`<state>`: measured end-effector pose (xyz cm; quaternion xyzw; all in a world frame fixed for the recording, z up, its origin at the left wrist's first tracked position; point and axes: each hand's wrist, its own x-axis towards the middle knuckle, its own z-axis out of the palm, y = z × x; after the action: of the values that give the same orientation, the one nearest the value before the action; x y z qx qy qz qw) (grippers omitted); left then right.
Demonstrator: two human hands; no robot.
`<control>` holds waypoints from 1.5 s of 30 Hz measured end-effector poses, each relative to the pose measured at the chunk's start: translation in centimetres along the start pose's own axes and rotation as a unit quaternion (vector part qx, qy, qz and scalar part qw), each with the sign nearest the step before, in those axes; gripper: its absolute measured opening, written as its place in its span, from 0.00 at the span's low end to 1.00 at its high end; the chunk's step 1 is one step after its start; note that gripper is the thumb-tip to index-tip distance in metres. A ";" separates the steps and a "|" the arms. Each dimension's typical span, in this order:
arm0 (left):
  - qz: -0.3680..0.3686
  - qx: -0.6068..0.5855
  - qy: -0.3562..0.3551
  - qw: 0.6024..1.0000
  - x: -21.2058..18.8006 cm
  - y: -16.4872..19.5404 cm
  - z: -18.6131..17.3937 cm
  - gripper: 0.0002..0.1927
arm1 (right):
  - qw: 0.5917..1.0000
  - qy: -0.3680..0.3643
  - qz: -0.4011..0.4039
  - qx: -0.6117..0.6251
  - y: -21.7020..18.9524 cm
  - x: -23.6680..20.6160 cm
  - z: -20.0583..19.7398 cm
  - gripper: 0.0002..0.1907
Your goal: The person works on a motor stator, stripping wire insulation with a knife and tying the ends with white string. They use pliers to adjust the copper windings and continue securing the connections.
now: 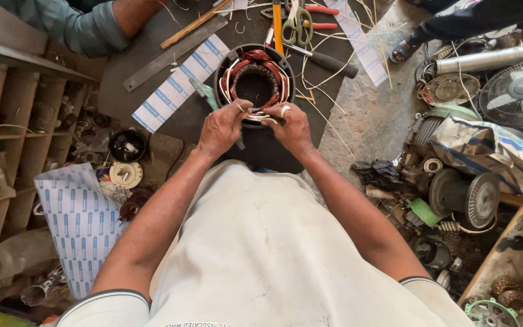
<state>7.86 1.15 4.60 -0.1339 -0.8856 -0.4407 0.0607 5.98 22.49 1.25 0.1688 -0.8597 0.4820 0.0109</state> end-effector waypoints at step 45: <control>-0.038 -0.001 0.167 0.985 -2.5 3.0 2.4 0.07 | 0.992 -0.059 -0.110 -0.015 -1.2 2.4 -0.6 0.16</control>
<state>11.18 4.31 4.84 -0.0245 -0.8669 -0.4601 0.1904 3.99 21.76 2.95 0.2903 -0.8420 0.4544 0.0156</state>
